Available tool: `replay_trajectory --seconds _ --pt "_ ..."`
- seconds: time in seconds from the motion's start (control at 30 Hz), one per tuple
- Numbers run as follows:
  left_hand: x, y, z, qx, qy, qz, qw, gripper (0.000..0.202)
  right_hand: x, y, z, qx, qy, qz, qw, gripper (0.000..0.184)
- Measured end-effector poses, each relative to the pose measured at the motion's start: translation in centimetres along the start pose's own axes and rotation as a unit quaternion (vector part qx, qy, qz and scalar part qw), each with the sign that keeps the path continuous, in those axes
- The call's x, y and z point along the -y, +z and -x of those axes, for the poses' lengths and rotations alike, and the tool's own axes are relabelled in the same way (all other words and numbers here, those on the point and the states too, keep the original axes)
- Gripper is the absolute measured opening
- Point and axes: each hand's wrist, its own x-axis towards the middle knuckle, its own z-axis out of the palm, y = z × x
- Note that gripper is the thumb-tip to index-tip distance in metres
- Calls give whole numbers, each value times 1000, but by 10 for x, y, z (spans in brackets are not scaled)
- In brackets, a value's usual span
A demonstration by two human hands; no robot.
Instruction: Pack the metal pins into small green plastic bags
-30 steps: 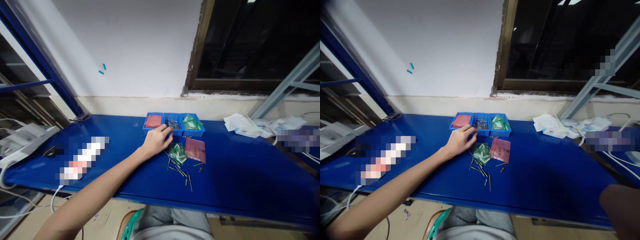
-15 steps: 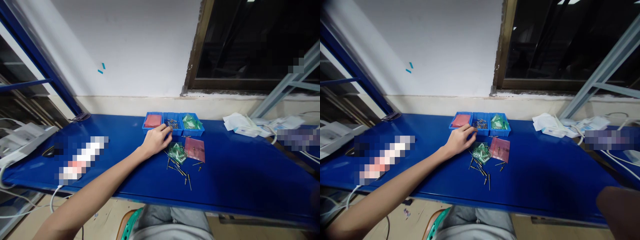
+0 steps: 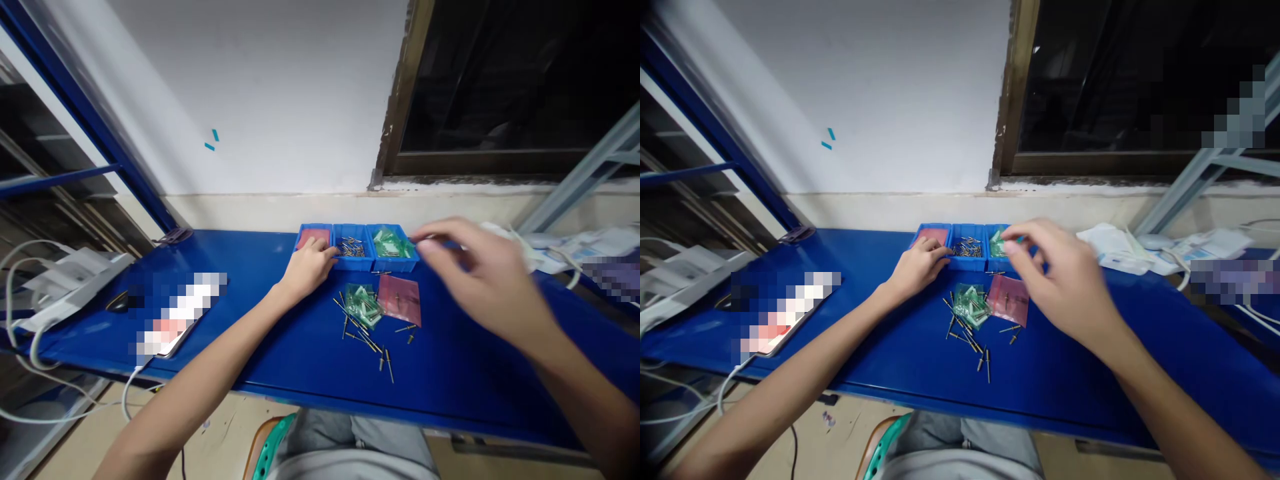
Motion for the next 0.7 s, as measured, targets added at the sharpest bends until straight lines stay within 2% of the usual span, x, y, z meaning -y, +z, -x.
replay_trajectory --seconds 0.13,0.23,0.33,0.7 --pt "4 2 -1 15 18 26 999 31 -36 65 -14 86 -19 77 993 24" --pt "9 3 -2 17 28 70 997 33 -55 96 -13 121 -24 128 984 25" --pt "13 5 -2 10 31 106 994 33 -61 106 -9 126 -38 129 983 24" --pt "14 11 -3 -21 31 170 985 30 -68 116 -6 75 -54 50 994 18"
